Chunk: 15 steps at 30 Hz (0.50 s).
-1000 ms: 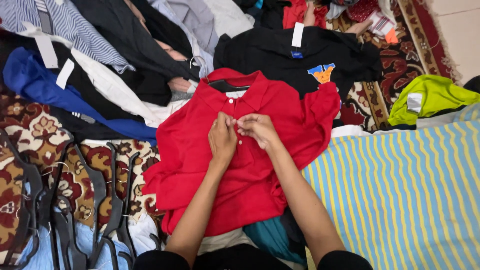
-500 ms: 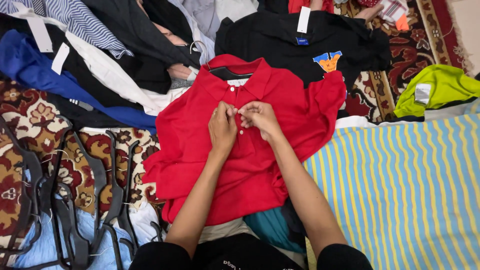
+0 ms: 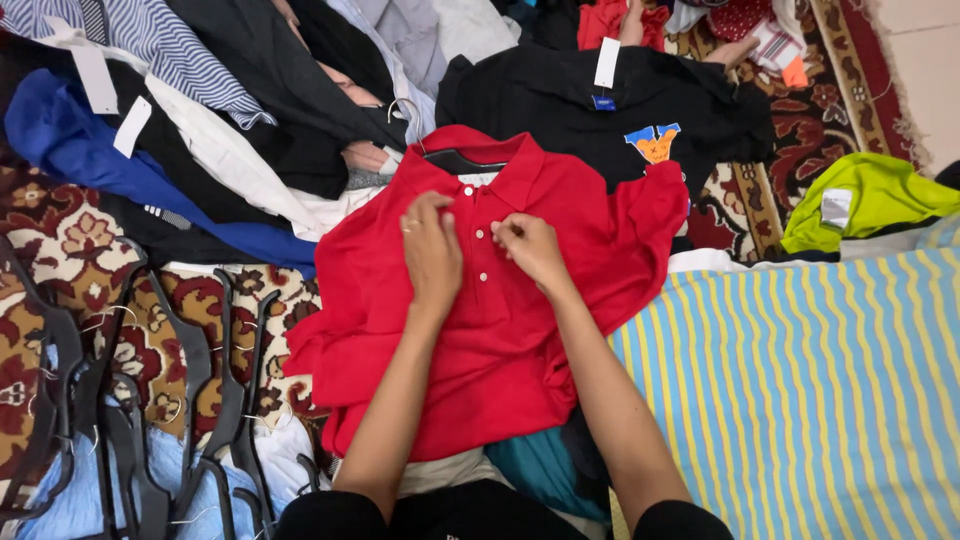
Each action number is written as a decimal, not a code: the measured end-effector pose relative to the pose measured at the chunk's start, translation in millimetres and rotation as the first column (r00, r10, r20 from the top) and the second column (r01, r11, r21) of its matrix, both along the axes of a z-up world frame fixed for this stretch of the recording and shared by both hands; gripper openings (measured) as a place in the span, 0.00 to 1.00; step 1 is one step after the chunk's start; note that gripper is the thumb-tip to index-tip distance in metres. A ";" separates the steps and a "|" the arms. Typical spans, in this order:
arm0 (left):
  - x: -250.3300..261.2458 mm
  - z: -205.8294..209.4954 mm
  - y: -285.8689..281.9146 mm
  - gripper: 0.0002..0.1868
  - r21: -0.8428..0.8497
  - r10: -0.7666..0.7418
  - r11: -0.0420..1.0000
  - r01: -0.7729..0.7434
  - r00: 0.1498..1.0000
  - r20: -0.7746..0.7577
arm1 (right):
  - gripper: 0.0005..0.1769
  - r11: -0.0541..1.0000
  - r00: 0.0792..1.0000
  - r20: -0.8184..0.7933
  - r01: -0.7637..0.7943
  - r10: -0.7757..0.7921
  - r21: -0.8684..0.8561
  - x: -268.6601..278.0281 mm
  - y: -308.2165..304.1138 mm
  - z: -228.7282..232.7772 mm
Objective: Placing shirts on hangers and buttoning the collars to prepare them for display
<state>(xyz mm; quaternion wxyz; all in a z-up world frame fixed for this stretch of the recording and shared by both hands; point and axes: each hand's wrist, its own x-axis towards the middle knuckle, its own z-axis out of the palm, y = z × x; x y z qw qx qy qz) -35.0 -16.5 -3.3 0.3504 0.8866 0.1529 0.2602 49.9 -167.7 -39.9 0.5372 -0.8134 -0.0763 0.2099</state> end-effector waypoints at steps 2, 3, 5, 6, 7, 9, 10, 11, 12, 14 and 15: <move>5.7 7.5 23.6 0.14 0.022 0.056 0.998 -0.055 0.996 -0.071 | 0.08 0.997 0.996 0.091 0.008 -0.001 -0.071 6.3 -7.6 6.1; 8.6 11.9 35.9 0.18 0.050 0.112 0.993 -0.106 0.983 -0.143 | 0.08 0.990 0.984 0.178 0.022 0.003 -0.138 9.8 -10.7 9.7; 20.1 -16.6 65.7 0.17 0.157 0.162 0.979 -0.133 0.968 -0.192 | 0.08 0.988 0.979 0.201 0.047 -0.017 -0.145 13.3 -12.6 7.4; 26.8 -30.3 81.0 0.19 0.264 0.215 0.953 -0.149 0.946 -0.241 | 0.09 0.986 0.975 0.218 0.073 -0.038 -0.152 15.5 -13.1 6.6; 29.1 -42.3 91.6 0.19 0.266 0.217 0.952 -0.152 0.948 -0.234 | 0.09 0.986 0.974 0.224 0.073 -0.038 -0.148 14.8 -12.4 7.5; 34.4 -66.2 112.4 0.23 0.000 -0.015 1.000 0.016 0.935 -0.354 | 0.09 0.988 0.970 0.241 0.057 -0.021 -0.143 13.5 -11.5 9.0; 30.8 -56.0 109.5 0.23 0.003 -0.014 1.000 0.016 0.937 -0.349 | 0.09 0.989 0.969 0.247 0.058 -0.022 -0.139 12.4 -11.7 10.6; 26.7 -45.7 107.5 0.22 0.067 -0.014 0.997 0.033 0.963 -0.269 | 0.08 0.992 0.946 0.324 0.062 -0.023 -0.110 11.2 -10.9 12.0; 22.6 -35.5 105.6 0.21 0.132 -0.020 0.990 0.045 0.982 -0.188 | 0.07 0.995 0.917 0.398 0.064 -0.027 -0.081 10.2 -9.9 13.4; 12.9 -8.6 98.6 0.20 0.199 -0.003 0.980 0.027 0.993 -0.119 | 0.05 0.996 0.865 0.498 0.082 -0.050 -0.041 4.9 -8.1 39.8; 6.4 3.4 92.6 0.18 0.257 0.009 0.966 0.006 0.998 -0.057 | 0.03 0.995 0.808 0.584 0.096 -0.073 -0.008 0.2 -9.7 52.0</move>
